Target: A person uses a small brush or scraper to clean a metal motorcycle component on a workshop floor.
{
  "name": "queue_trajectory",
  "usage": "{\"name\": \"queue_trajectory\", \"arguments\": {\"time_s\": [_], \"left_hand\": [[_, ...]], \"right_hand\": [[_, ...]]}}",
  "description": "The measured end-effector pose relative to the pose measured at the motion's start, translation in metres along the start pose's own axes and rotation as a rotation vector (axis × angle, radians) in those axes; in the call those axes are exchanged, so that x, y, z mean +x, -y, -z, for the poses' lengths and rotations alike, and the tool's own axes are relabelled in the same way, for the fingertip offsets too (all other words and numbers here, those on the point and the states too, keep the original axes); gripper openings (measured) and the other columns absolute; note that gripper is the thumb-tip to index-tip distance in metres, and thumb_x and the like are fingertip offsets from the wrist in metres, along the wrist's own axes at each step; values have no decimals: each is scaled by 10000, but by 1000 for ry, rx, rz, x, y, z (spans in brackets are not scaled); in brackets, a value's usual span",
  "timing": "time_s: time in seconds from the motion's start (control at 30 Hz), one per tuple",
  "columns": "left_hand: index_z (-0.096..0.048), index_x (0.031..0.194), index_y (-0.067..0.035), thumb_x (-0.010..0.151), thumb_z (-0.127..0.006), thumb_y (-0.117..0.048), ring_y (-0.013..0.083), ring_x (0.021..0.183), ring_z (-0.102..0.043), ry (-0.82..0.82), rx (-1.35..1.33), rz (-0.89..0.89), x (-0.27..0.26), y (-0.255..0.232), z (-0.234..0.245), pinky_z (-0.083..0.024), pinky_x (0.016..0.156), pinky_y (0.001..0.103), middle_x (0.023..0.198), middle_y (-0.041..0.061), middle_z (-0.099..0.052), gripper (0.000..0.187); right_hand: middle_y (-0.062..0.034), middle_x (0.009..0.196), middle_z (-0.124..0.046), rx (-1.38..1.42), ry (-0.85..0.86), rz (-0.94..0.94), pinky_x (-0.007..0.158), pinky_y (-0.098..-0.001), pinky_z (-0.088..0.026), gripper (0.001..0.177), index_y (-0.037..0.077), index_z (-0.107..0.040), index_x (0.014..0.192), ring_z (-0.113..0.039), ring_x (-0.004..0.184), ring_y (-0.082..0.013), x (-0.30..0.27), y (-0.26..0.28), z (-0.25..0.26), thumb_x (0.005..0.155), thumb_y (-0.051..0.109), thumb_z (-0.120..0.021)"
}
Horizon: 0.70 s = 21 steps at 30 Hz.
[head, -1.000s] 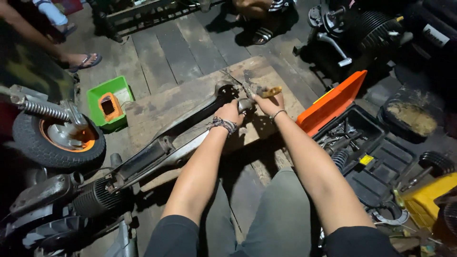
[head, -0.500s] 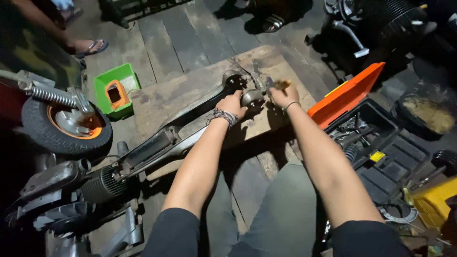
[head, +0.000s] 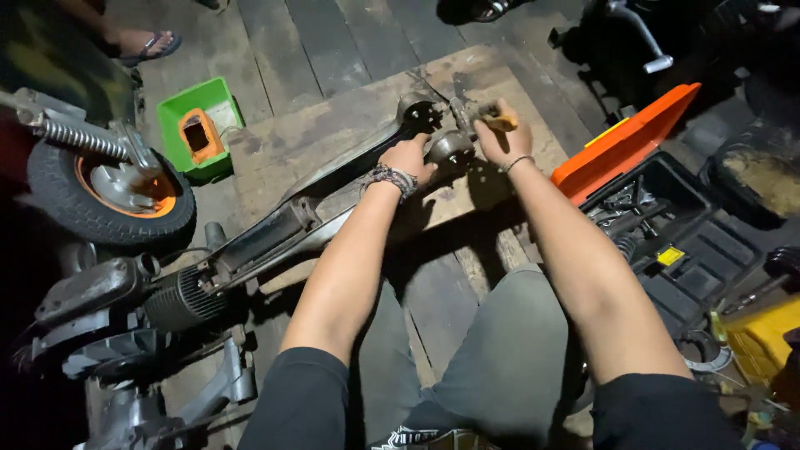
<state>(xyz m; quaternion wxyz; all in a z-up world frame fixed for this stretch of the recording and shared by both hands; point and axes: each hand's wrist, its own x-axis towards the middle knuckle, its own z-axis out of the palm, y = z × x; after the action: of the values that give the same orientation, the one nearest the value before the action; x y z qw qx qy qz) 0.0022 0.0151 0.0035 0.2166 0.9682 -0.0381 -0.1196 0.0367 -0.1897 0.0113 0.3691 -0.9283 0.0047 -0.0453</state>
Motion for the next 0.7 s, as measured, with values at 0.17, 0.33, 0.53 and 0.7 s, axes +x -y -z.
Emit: {"name": "queue_trajectory", "arguments": {"time_s": [0.17, 0.33, 0.53, 0.7], "left_hand": [[-497, 1507, -153, 936, -673, -377, 463, 1244, -640, 68, 9, 1, -17, -2, 15, -518, 1036, 598, 1337, 234, -665, 638], [-454, 1537, -139, 894, -711, -524, 450, 1281, -620, 148, 98, 2, -4, 36, -7, -498, 1060, 586, 1373, 235, -647, 792], [-458, 1549, -179, 902, -715, -458, 413, 1306, -612, 133, 176, 20, -27, 82, 8, -495, 1072, 560, 1378, 197, -654, 750], [-291, 1617, -180, 928, -697, -417, 418, 1244, -605, 109, 208, 87, -85, 109, 52, -548, 968, 573, 1435, 197, -582, 834]], "right_hand": [[-163, 1144, -729, -57, 188, 143, 999, -521, -519, 357, 192, -570, 1222, -657, 1172, -411, 13, -17, -20, 923, 374, -639], [-119, 1066, -769, -553, 315, 31, 930, -503, -579, 430, 241, -607, 1269, -729, 1074, -363, 28, -72, -23, 861, 364, -663], [-211, 1023, -731, -453, 159, 136, 910, -561, -572, 503, 160, -596, 1289, -710, 1033, -458, -27, -2, 40, 882, 448, -663], [-207, 1043, -697, -365, -340, 509, 758, -461, -548, 804, 245, -42, 1691, -671, 871, -371, -27, -6, 53, 1099, -6, -524]]}}
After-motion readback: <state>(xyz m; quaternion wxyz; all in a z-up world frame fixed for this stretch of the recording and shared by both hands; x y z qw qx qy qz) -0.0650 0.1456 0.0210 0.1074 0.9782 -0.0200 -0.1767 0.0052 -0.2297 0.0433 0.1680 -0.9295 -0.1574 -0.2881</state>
